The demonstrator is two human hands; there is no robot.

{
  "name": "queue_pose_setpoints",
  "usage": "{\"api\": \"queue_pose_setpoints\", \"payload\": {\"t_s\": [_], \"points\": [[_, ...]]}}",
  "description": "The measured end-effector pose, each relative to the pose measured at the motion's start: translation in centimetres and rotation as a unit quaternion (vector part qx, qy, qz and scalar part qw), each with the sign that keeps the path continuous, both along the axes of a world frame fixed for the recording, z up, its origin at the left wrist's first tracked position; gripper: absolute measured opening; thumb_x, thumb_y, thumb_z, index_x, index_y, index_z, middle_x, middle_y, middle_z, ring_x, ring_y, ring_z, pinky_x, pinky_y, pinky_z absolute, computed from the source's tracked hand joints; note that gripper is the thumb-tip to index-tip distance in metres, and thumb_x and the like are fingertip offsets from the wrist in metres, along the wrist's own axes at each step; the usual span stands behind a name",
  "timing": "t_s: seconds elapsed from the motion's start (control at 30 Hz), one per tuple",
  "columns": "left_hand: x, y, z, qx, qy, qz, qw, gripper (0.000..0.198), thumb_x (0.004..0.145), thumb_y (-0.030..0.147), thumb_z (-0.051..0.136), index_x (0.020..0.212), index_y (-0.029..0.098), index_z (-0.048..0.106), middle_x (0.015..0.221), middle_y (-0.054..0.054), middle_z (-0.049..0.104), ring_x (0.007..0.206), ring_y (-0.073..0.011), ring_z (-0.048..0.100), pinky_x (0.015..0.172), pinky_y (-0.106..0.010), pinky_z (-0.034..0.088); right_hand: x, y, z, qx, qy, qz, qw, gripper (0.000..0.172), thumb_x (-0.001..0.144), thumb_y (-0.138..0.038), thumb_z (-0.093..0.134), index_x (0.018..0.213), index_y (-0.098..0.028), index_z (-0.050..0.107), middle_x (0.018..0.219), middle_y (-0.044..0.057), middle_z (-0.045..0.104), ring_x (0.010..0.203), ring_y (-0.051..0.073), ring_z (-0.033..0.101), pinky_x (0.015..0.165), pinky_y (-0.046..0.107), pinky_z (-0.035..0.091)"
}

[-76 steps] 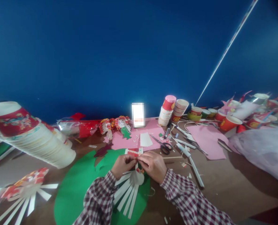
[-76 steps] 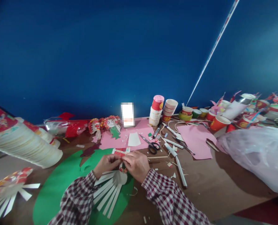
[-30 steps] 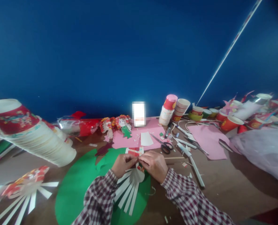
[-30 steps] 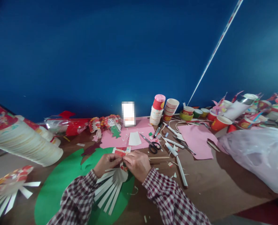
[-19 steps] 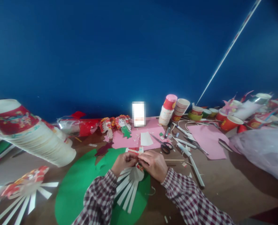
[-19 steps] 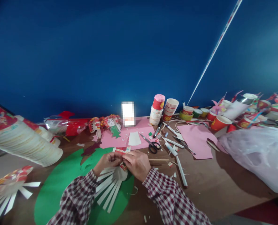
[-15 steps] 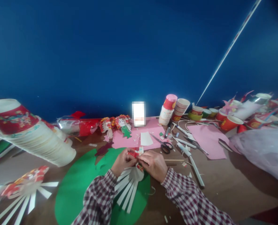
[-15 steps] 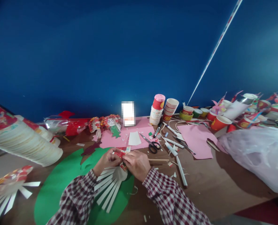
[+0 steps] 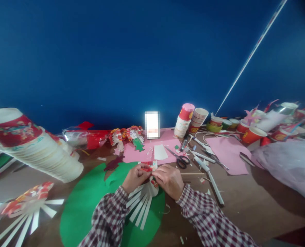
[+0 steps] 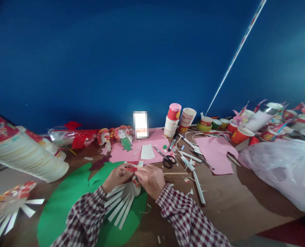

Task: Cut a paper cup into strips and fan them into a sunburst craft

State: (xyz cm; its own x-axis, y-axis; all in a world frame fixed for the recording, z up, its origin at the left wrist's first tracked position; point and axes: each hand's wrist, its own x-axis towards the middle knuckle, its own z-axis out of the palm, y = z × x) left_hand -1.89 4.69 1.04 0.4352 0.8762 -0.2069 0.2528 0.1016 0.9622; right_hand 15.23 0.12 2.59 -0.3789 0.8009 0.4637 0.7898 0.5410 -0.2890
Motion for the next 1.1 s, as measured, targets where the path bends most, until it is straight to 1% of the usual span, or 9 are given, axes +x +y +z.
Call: {"api": "queue_pose_setpoints", "payload": {"t_s": [0.07, 0.17, 0.27, 0.4, 0.63, 0.8, 0.97, 1.1], "points": [[0.10, -0.09, 0.22, -0.015, -0.022, 0.003, 1.000, 0.036, 0.069, 0.040, 0.060, 0.092, 0.014, 0.052, 0.047, 0.006, 0.049, 0.045, -0.0077, 0.040, 0.046, -0.020, 0.029, -0.08, -0.05, -0.04, -0.003, 0.001, -0.001, 1.000, 0.019, 0.087, -0.022, 0.046, 0.081, -0.020, 0.064, 0.075, 0.002, 0.064, 0.076, 0.013, 0.055, 0.070, 0.023, 0.041], [0.19, -0.22, 0.33, -0.033, -0.051, 0.010, 0.998, 0.039, 0.066, 0.039, 0.064, 0.093, 0.013, 0.050, 0.048, 0.006, 0.049, 0.045, -0.0072, 0.041, 0.046, -0.019, 0.028, -0.17, -0.09, -0.16, -0.015, 0.013, -0.006, 1.000, 0.020, 0.088, -0.024, 0.045, 0.083, -0.020, 0.064, 0.077, 0.003, 0.065, 0.077, 0.014, 0.055, 0.071, 0.024, 0.041], [0.12, -0.17, 0.02, -0.044, -0.071, 0.016, 0.996, 0.043, 0.064, 0.036, 0.067, 0.094, 0.012, 0.049, 0.050, 0.006, 0.051, 0.046, -0.0063, 0.042, 0.047, -0.019, 0.030, -0.16, -0.09, -0.30, -0.034, 0.034, -0.008, 0.999, 0.019, 0.088, -0.026, 0.045, 0.087, -0.021, 0.063, 0.081, 0.002, 0.065, 0.079, 0.014, 0.055, 0.072, 0.024, 0.040], [-0.04, -0.03, -0.41, -0.062, -0.095, 0.018, 0.993, 0.043, 0.062, 0.034, 0.069, 0.092, 0.011, 0.049, 0.052, 0.006, 0.053, 0.047, -0.0061, 0.046, 0.049, -0.018, 0.033, -0.01, -0.07, -0.32, -0.054, 0.049, 0.008, 0.997, 0.019, 0.088, -0.027, 0.045, 0.089, -0.022, 0.063, 0.085, 0.002, 0.065, 0.080, 0.013, 0.056, 0.073, 0.023, 0.040], [-0.24, -0.09, -0.05, -0.066, -0.087, 0.019, 0.994, 0.039, 0.061, 0.029, 0.070, 0.090, 0.010, 0.052, 0.053, 0.004, 0.056, 0.048, -0.0072, 0.050, 0.050, -0.019, 0.036, 0.02, -0.18, 0.17, -0.035, 0.021, 0.014, 0.999, 0.025, 0.091, -0.029, 0.040, 0.089, -0.020, 0.064, 0.078, 0.005, 0.065, 0.077, 0.013, 0.057, 0.070, 0.023, 0.040], [-0.30, -0.06, 0.20, -0.064, -0.092, 0.010, 0.994, 0.036, 0.060, 0.024, 0.070, 0.088, 0.011, 0.052, 0.055, 0.003, 0.059, 0.052, -0.0088, 0.054, 0.053, -0.020, 0.039, -0.05, -0.22, 0.17, -0.013, 0.004, 0.013, 1.000, 0.025, 0.090, -0.030, 0.041, 0.086, -0.020, 0.064, 0.074, 0.005, 0.064, 0.074, 0.013, 0.056, 0.068, 0.022, 0.041], [-0.22, 0.00, 0.42, -0.057, -0.084, 0.011, 0.995, 0.036, 0.056, 0.019, 0.072, 0.086, 0.011, 0.053, 0.058, 0.001, 0.062, 0.057, -0.0108, 0.057, 0.060, -0.022, 0.042, -0.04, -0.14, -0.26, -0.027, 0.006, 0.020, 0.999, 0.023, 0.090, -0.030, 0.043, 0.085, -0.020, 0.063, 0.074, 0.004, 0.064, 0.075, 0.013, 0.055, 0.069, 0.023, 0.040], [-0.21, -0.07, 0.41, -0.068, -0.082, -0.008, 0.994, 0.037, 0.058, 0.021, 0.072, 0.088, 0.011, 0.053, 0.062, -0.002, 0.064, 0.060, -0.0123, 0.059, 0.059, -0.023, 0.042, -0.06, -0.07, -0.49, -0.041, 0.021, 0.021, 0.999, 0.021, 0.089, -0.028, 0.044, 0.081, -0.020, 0.062, 0.076, 0.002, 0.064, 0.075, 0.013, 0.054, 0.070, 0.023, 0.039]]}}
